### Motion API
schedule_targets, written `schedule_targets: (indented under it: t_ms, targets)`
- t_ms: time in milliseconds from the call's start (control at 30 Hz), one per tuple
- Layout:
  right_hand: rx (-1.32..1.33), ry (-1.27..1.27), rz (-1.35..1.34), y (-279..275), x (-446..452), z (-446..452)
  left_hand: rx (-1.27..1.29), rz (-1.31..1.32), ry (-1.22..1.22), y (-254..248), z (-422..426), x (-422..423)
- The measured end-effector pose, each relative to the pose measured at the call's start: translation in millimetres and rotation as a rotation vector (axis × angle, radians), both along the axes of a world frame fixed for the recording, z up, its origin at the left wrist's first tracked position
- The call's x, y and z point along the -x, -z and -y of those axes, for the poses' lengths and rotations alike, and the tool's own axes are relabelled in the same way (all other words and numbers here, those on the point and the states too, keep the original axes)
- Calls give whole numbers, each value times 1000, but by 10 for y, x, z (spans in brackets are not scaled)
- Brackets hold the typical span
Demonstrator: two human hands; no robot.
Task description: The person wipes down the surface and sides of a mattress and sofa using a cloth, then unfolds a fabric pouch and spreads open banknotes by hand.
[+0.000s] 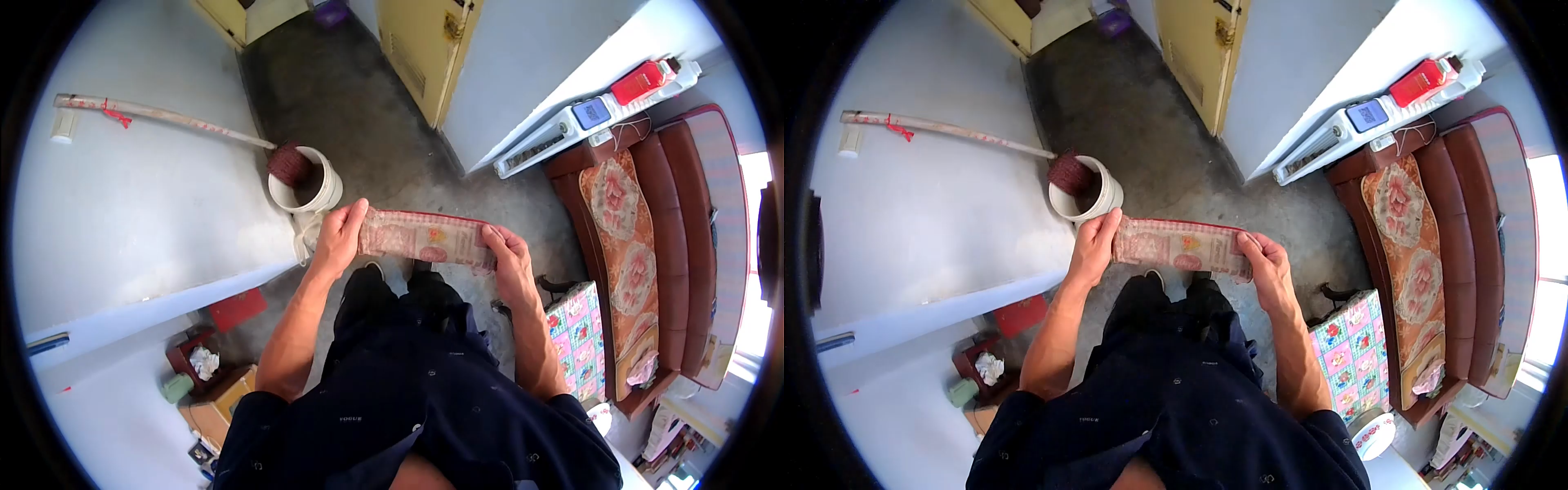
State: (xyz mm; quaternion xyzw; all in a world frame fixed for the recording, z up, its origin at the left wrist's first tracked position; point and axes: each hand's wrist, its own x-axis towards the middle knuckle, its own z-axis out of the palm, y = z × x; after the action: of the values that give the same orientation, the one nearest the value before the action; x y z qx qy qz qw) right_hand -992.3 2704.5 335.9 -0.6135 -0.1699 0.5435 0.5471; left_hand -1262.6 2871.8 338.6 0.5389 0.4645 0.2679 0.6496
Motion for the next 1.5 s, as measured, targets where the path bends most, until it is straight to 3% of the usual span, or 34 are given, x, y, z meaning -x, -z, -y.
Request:
schedule_targets:
  t_ms: [200,600,900,1000,1233,1500]
  targets:
    - [-30,139,-17,-159,74,47,118,176,122,-33,-128,-62]
    - [-70,221,-11,-114,352,-33,251,284,345,-200,-379,93]
    - [-33,292,29,-302,594,-38,184,197,579,-132,-541,151]
    - [-38,296,155,-154,598,57,81,147,555,-109,-550,100]
    - [-34,343,72,-286,700,-5,-6,40,520,288,-680,86]
    - [-88,349,71,-243,768,131,79,131,543,456,-669,12]
